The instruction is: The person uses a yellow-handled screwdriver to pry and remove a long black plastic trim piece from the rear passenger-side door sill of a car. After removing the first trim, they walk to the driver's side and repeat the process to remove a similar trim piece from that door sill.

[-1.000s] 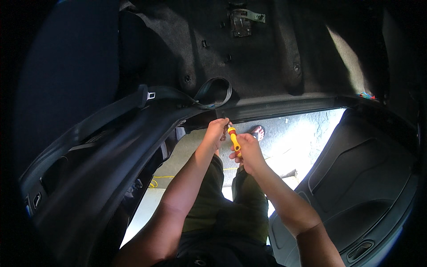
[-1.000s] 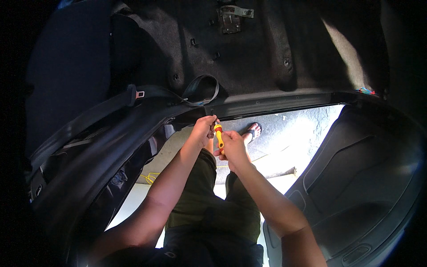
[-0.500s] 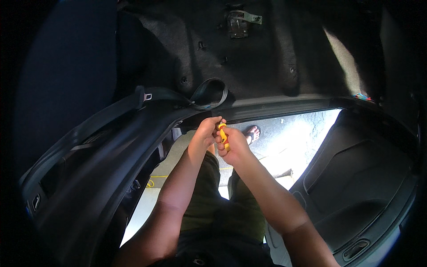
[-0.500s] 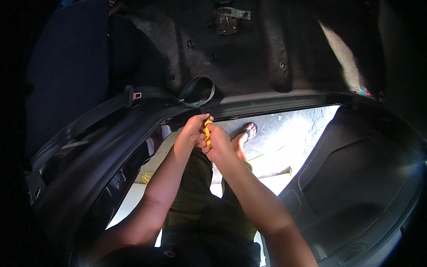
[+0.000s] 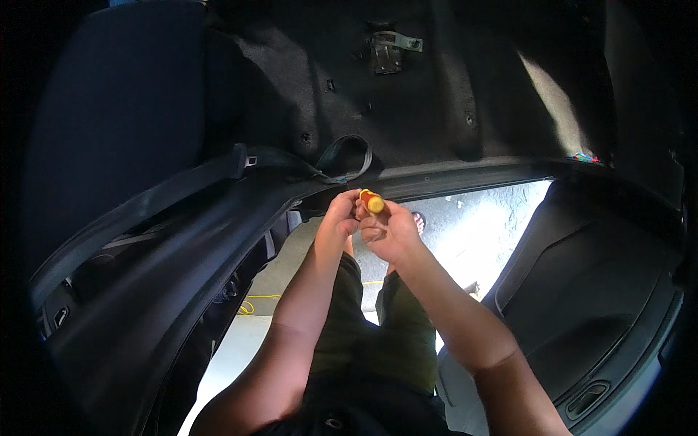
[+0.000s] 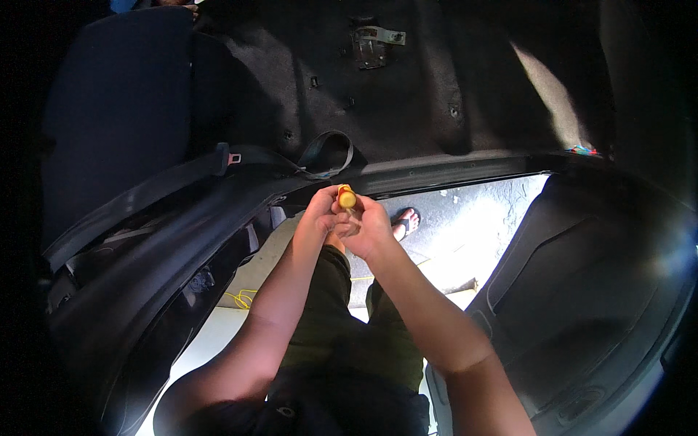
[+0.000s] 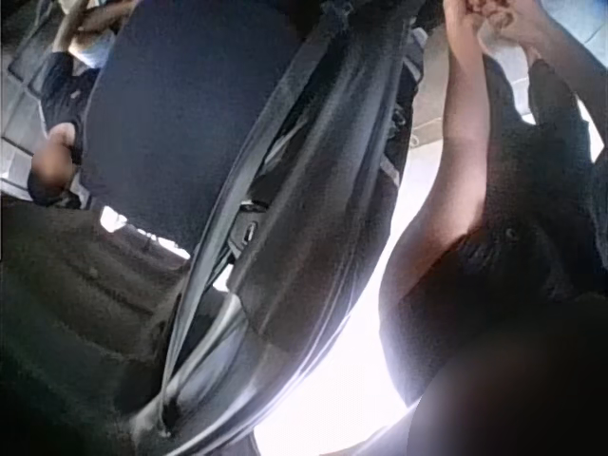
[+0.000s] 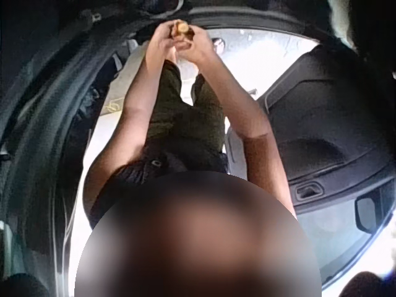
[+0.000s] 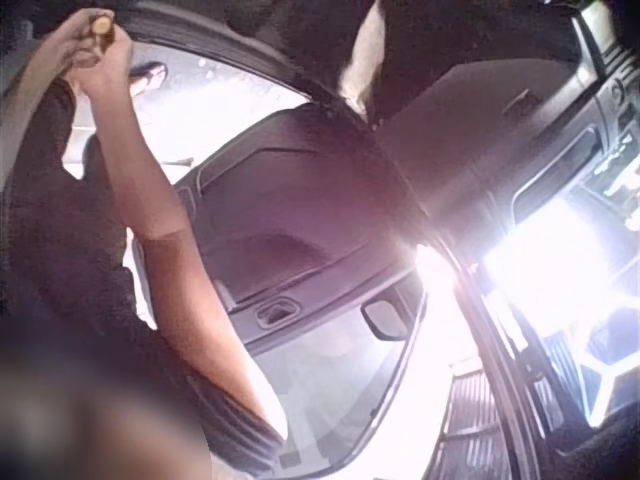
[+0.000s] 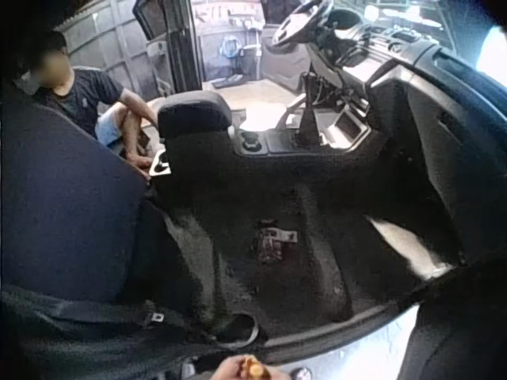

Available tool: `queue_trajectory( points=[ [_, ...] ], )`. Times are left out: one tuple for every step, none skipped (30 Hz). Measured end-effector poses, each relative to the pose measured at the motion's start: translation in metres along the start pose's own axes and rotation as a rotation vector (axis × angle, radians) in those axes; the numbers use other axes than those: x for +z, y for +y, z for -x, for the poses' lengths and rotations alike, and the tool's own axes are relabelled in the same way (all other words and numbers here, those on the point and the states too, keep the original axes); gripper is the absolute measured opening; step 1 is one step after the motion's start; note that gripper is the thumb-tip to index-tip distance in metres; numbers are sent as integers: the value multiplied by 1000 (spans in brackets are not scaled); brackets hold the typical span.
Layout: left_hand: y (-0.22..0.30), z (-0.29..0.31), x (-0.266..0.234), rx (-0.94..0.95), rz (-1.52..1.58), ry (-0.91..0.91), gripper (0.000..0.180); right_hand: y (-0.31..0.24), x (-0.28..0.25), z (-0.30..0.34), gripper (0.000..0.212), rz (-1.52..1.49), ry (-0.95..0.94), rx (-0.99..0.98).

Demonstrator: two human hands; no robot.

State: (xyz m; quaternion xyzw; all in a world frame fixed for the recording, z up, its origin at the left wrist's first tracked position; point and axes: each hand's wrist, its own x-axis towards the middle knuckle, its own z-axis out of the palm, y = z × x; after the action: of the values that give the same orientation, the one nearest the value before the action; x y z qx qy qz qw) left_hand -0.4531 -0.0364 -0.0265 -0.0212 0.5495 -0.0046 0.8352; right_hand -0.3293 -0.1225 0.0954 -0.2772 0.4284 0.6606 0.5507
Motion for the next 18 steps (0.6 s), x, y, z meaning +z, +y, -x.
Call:
queue_trajectory(
  points=[
    [5, -1, -2, -62, -14, 22, 26, 3, 2, -3, 25, -43, -66, 19],
    [7, -1, -4, -97, -21, 22, 26, 8, 6, -5, 25, -87, -113, 36],
    [10, 0, -8, -177, -21, -68, 27, 13, 10, -6, 25, -125, -90, 38],
    [11, -1, -9, -257, 32, -152, 27, 19, 13, -5, 23, -158, -17, 3],
    [14, 0, -14, -250, 52, -351, 28, 23, 16, -5, 22, -162, -1, -2],
    [9, -3, -13, -112, -11, -185, 29, 26, 19, -4, 22, -170, 55, -10],
    [6, -3, -14, -74, -30, -75, 29, 28, 20, -3, 21, -188, 85, 5],
    [3, -4, -14, -101, 31, -55, 30, 28, 20, -1, 17, -151, 114, 8],
    [-1, -4, -14, -52, -21, -24, 30, 29, 21, 0, 16, -35, 165, -24],
    [-5, -5, -14, -24, -67, 14, 30, 30, 20, -1, 15, 60, 165, -18],
    [-7, -4, -14, 10, -90, 39, 30, 30, 19, 0, 14, 167, 245, -31],
    [-9, -3, -12, 18, -62, 29, 31, 32, 20, -2, 10, 374, 379, -59],
    [-10, -2, -12, -4, -61, 76, 30, 34, 21, -2, 10, 442, 382, -53],
    [-9, -1, -10, -27, -54, 83, 30, 35, 23, -2, 10, 513, 452, -72],
    [-8, 1, -9, -54, -39, 89, 29, 38, 25, -2, 10, 589, 491, -83],
    [-5, 0, -7, -30, -70, 92, 29, 36, 27, 0, 11, 465, 427, -83],
    [-3, 0, -5, -10, -93, 99, 28, 35, 29, 4, 13, 345, 331, -73],
    [-1, -1, -3, 5, -126, 145, 27, 33, 31, 8, 14, 215, 304, -60]
  ],
)
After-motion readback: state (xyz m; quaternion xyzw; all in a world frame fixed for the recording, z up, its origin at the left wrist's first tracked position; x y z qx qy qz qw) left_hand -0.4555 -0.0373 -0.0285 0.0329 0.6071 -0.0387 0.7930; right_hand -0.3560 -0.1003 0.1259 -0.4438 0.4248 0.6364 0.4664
